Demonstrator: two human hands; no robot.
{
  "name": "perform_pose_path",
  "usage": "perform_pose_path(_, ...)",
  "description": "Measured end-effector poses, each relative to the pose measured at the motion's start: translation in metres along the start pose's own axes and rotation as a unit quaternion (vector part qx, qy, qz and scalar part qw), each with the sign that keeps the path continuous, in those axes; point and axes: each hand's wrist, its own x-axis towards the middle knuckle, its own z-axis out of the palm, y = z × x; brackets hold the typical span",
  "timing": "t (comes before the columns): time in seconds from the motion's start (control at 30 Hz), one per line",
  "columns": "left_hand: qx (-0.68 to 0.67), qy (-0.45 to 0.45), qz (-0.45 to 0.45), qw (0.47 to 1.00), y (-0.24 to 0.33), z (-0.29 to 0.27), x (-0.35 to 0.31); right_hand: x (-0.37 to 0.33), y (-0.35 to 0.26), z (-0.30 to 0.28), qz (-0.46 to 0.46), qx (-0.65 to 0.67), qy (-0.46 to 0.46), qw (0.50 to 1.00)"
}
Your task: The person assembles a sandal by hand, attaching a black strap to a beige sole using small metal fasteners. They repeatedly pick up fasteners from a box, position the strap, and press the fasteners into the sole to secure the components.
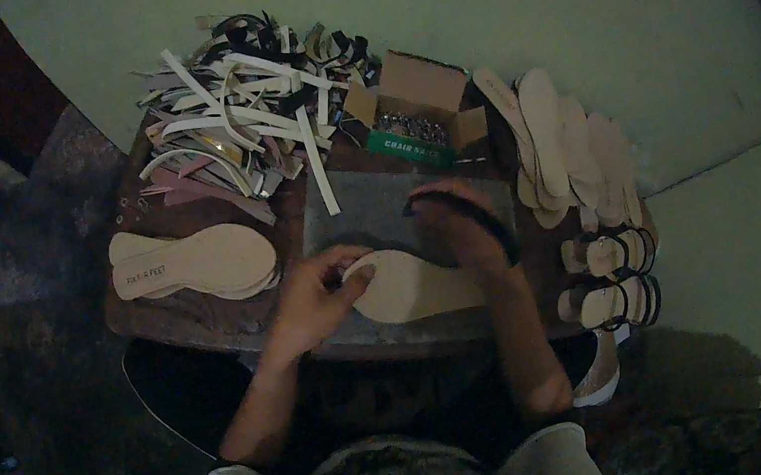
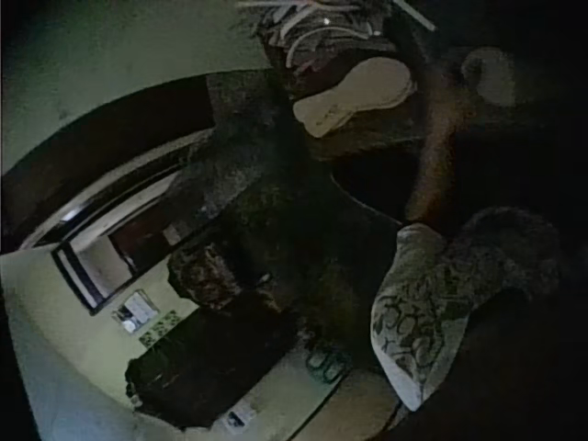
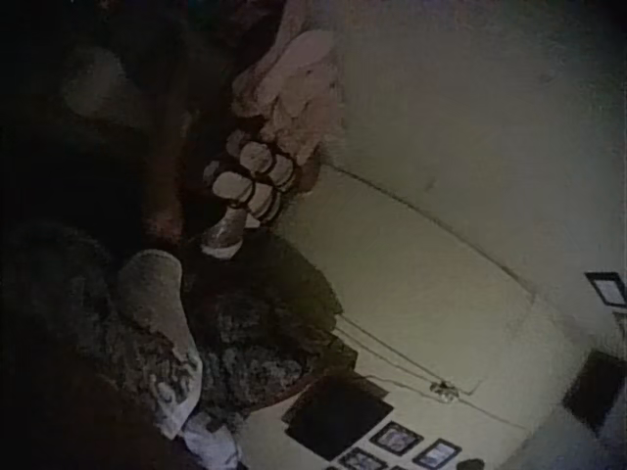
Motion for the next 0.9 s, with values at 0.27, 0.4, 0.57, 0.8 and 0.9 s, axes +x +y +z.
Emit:
perform_pose_path(0.27, -0.027, 0.007, -0.034, 0.999, -0.002, -0.002, 0.000, -0.001, 0.004, 0.014, 0.020, -0.037, -0.084, 0.996)
perform_pose_path(0.4, -0.027, 0.007, -0.011, 1.000, -0.005, 0.001, 0.000, -0.001, 0.037, 0.002, 0.026, -0.024, -0.084, 0.996)
perform_pose_path(0.57, -0.035, 0.014, -0.025, 0.999, -0.008, -0.001, 0.000, 0.000, 0.009, 0.012, 0.193, -0.089, -0.062, 0.975)
perform_pose_path(0.8, 0.012, 0.010, -0.031, 0.999, -0.005, 0.000, 0.000, 0.007, 0.052, 0.003, 0.134, -0.105, -0.080, 0.982)
perform_pose_path(0.9, 0.040, 0.024, -0.015, 0.999, -0.012, 0.000, 0.000, 0.007, 0.040, 0.006, 0.105, -0.053, -0.112, 0.987)
